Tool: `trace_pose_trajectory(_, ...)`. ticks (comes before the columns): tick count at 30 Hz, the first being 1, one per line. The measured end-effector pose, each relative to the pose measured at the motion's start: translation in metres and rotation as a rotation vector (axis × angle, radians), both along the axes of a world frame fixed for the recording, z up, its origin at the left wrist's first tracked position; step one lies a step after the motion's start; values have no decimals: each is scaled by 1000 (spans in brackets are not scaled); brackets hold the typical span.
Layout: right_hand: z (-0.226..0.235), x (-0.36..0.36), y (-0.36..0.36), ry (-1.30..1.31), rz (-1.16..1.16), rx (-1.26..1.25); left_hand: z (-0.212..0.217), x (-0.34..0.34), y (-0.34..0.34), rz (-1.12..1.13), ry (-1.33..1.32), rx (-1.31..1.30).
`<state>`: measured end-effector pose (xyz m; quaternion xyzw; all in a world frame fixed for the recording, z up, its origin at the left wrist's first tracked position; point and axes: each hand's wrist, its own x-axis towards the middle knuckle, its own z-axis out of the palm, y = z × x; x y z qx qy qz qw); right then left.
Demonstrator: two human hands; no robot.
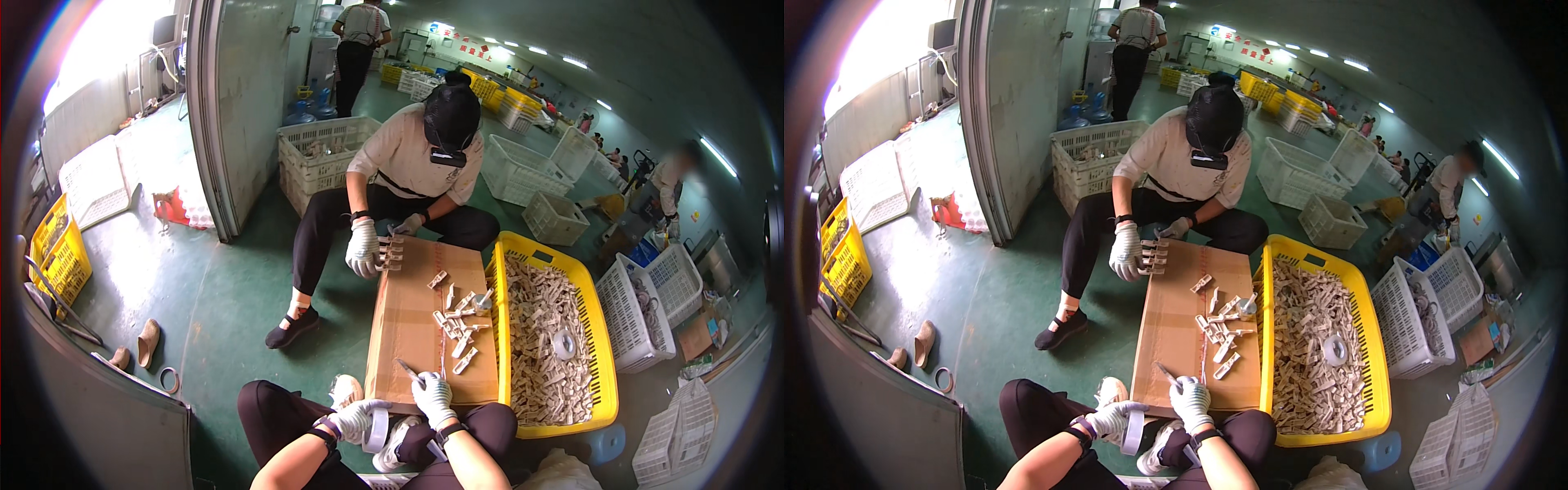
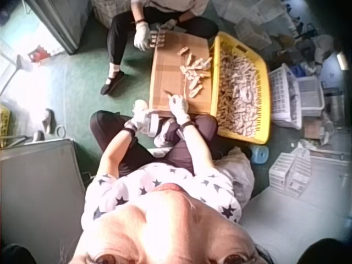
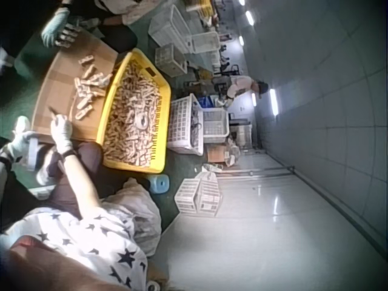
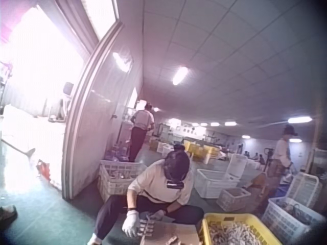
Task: Assembling small plastic white clips onto a board or jig in a factory setting.
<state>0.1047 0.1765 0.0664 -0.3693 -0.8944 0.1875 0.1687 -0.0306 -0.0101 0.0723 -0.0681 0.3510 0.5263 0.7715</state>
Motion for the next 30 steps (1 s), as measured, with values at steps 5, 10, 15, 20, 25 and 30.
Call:
trace_pose_trajectory(5,3,-6,-5,-7,10,13,-29,-7,-2,-24,-226,-19)
trace_pose_trajectory(10,4,-3,-4,-12,-8,-11,-23,-3,1,-26,-195,-45)
trace_pose_trajectory(15,3,-4,-3,-14,-11,-29,-31,-5,3,-28,-183,-68)
trace_pose_trajectory(20,0,-6,-4,1,-4,-20,-34,-5,4,21,-179,-94)
trace_pose_trajectory(25,1,-3,-2,-5,-4,-3,-3,0,4,30,-199,-140)
trace_pose_trajectory(30,2,-7,-7,0,1,-11,-51,-2,5,58,-177,-128)
